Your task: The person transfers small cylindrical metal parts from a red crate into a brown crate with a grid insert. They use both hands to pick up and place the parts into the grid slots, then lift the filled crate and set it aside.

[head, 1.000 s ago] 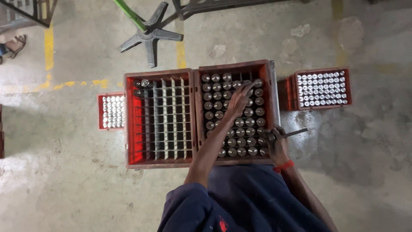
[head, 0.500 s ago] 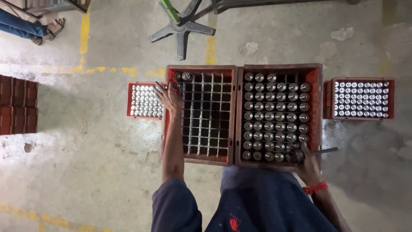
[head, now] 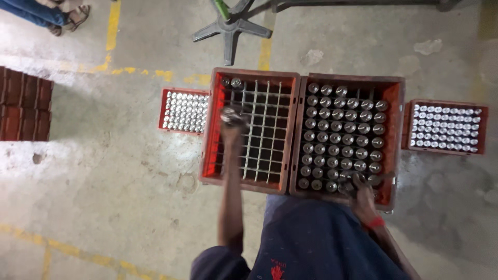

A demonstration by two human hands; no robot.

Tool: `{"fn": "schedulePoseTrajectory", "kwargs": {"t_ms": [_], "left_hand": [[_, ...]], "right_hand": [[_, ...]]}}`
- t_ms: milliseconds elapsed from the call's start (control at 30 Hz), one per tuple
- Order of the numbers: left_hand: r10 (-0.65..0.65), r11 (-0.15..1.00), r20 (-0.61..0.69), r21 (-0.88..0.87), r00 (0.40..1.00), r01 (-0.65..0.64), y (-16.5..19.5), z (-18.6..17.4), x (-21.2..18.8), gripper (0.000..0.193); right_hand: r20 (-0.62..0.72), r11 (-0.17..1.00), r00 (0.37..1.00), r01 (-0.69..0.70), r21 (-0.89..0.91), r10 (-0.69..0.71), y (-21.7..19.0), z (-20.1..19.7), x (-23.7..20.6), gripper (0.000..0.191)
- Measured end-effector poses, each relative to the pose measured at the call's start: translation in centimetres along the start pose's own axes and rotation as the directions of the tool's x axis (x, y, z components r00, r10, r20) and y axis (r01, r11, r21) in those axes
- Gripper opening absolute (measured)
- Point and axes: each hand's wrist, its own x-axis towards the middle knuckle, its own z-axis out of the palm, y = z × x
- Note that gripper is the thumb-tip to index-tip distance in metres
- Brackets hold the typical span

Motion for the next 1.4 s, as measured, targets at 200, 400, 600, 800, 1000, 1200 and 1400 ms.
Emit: {"fn": "schedulePoseTrajectory", "kwargs": {"t_ms": [200, 400, 600, 800, 1000, 1200, 1400], "left_hand": [[-0.180, 0.952, 0.290, 0.293, 0.940, 0.092, -5.1, 8.8, -13.5, 0.040], [-0.117, 0.871, 0.538, 0.460, 0.835, -0.175, -4.7, 12.2, -22.9, 0.045], [-0.215, 0.869, 0.665, 0.465, 0.715, -0.171, -4.7, 14.1, -24.1, 0.040], [-0.159, 0.863, 0.728, 0.430, 0.667, -0.264, -6.9, 15.4, -23.8, 0.053], [-0.058, 0.450, 0.778, 0.580, 0.626, -0.679, -6.2, 21.1, -13.4, 0.042], [0.216, 0.798, 0.653, 0.309, 0.725, -0.517, -2.5, 28.2, -4.8, 0.066], [0.208, 0.937, 0.630, -0.348, 0.749, 0.033, -1.9, 27.2, -5.2, 0.066]], "right_hand": [[0.085, 0.996, 0.996, -0.018, 0.084, 0.011, -4.1, 7.2, -1.0, 0.013], [0.163, 0.959, 0.953, 0.226, 0.172, -0.254, -3.6, 8.5, -0.1, 0.016], [0.417, 0.924, 0.842, 0.381, -0.012, -0.342, -1.5, 4.1, -0.1, 0.012], [0.096, 0.976, 0.982, 0.148, 0.162, -0.165, -2.0, 0.6, 4.1, 0.017], [-0.103, 0.841, 0.933, 0.355, 0.408, -0.344, -7.0, -5.4, 6.6, 0.010], [-0.118, 0.852, 0.950, 0.311, 0.421, -0.289, -6.1, -5.7, 4.5, 0.018], [-0.057, 0.905, 0.978, 0.208, 0.370, -0.201, -3.8, -4.8, 3.4, 0.020]]}}
